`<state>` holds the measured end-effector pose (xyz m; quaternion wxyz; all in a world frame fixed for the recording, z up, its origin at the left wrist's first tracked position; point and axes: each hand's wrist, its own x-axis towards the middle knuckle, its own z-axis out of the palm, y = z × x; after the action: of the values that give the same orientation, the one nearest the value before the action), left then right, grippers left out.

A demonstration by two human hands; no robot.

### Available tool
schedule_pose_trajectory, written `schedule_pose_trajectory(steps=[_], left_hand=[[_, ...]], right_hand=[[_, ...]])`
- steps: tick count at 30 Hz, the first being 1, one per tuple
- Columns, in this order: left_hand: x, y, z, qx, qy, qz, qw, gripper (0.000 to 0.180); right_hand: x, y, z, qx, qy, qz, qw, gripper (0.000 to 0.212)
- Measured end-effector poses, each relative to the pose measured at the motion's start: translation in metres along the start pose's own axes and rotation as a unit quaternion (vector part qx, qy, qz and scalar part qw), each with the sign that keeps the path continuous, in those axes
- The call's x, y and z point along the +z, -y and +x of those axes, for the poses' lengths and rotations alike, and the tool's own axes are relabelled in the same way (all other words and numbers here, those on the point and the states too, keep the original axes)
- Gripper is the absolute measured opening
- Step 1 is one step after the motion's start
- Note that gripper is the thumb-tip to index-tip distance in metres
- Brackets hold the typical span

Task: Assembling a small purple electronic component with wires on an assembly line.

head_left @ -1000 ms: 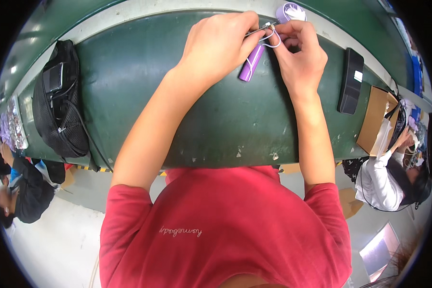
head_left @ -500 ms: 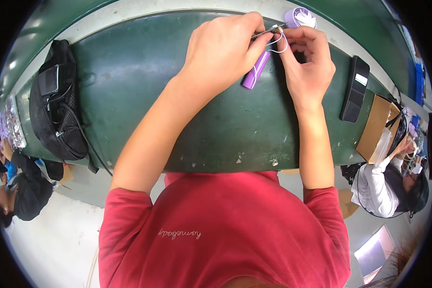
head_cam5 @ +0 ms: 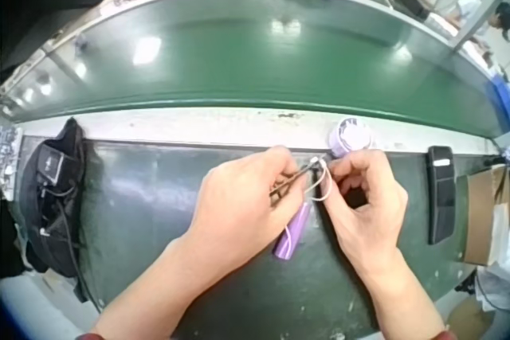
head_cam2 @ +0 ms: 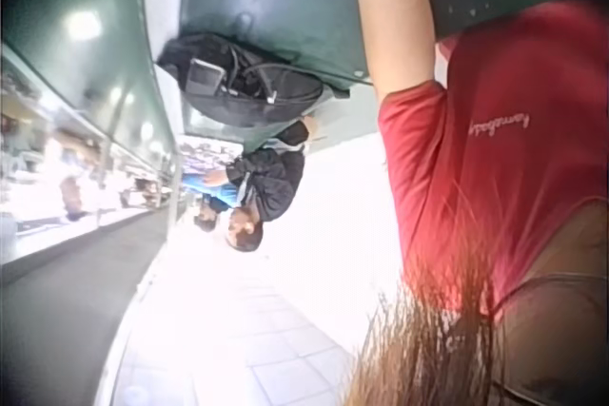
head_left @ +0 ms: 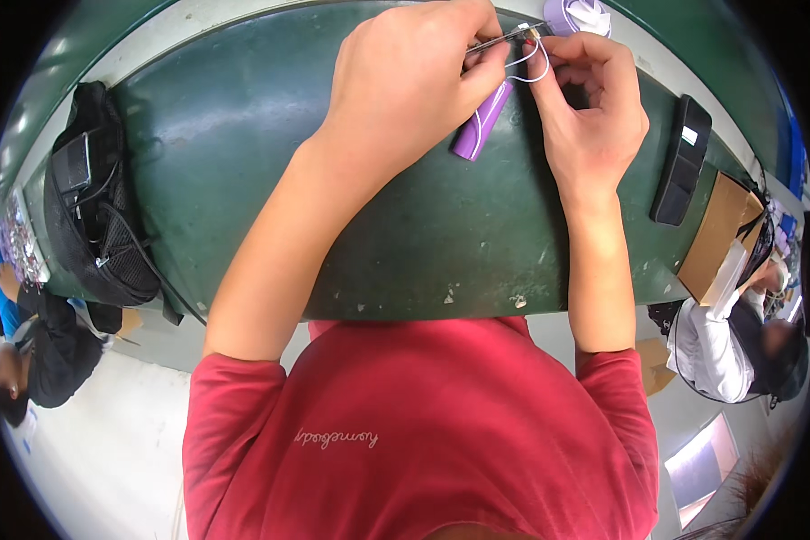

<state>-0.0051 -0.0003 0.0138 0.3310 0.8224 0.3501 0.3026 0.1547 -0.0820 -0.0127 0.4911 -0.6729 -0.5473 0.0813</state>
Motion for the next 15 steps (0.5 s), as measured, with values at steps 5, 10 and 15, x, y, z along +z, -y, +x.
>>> schedule_pose_trajectory(steps=[5,10,15], left_hand=[[-0.0018,-0.0011,0.0002,0.007,0.005,0.011,1.000,0.018],[-0.0014,0.0014,-0.0008,0.025,-0.001,0.014,1.000,0.017],[-0.0008,0.0014,0.0008,0.054,-0.013,0.012,0.998,0.017]], right_hand=[[-0.0042,0.0017,-0.0031,0.020,0.027,-0.016,0.999,0.025],[-0.0032,0.0051,-0.0024,0.003,0.018,-0.041,0.999,0.024],[-0.0022,0.0064,-0.0007,-0.028,0.001,-0.054,0.998,0.022]])
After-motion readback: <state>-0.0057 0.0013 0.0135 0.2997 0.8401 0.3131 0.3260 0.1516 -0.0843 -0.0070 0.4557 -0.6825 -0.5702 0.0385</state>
